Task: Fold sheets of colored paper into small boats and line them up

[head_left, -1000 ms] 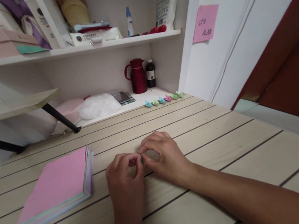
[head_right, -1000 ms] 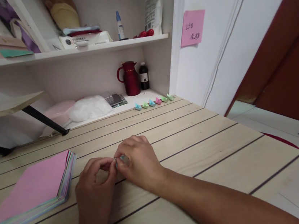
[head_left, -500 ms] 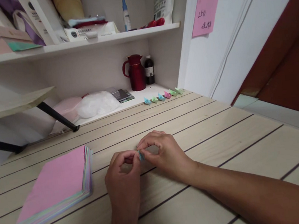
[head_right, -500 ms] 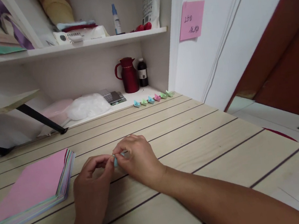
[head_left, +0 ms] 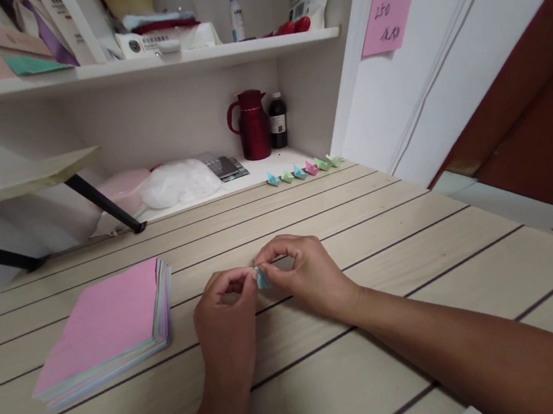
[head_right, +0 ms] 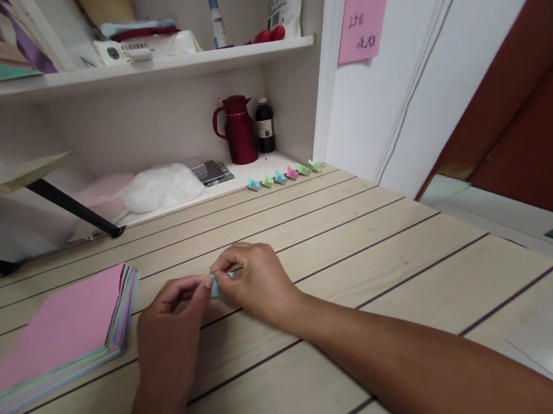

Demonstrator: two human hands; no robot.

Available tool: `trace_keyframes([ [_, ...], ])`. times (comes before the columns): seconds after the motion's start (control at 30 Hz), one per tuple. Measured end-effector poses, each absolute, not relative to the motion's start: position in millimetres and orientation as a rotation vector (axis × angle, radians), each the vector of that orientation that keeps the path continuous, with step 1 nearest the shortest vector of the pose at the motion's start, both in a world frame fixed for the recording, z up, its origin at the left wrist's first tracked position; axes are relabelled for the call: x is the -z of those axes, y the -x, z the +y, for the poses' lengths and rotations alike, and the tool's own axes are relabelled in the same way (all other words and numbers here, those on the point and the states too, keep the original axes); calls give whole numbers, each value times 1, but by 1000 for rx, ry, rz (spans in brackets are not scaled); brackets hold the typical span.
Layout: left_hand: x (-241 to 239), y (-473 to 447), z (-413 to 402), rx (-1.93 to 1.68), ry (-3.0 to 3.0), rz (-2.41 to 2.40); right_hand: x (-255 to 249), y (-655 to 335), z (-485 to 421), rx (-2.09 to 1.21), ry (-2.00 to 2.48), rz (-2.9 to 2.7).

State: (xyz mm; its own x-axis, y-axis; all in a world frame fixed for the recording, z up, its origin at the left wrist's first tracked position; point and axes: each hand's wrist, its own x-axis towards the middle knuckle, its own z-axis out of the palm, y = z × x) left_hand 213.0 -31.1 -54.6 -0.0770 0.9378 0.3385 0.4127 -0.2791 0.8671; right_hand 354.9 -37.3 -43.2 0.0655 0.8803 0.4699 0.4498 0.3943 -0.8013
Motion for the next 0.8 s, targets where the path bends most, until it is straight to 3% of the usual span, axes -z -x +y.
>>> trace_keyframes([
  [0.8, 66, -212, -17, -1254, -1635, 1523, 69, -352, -17, -986, 1105, -1291],
])
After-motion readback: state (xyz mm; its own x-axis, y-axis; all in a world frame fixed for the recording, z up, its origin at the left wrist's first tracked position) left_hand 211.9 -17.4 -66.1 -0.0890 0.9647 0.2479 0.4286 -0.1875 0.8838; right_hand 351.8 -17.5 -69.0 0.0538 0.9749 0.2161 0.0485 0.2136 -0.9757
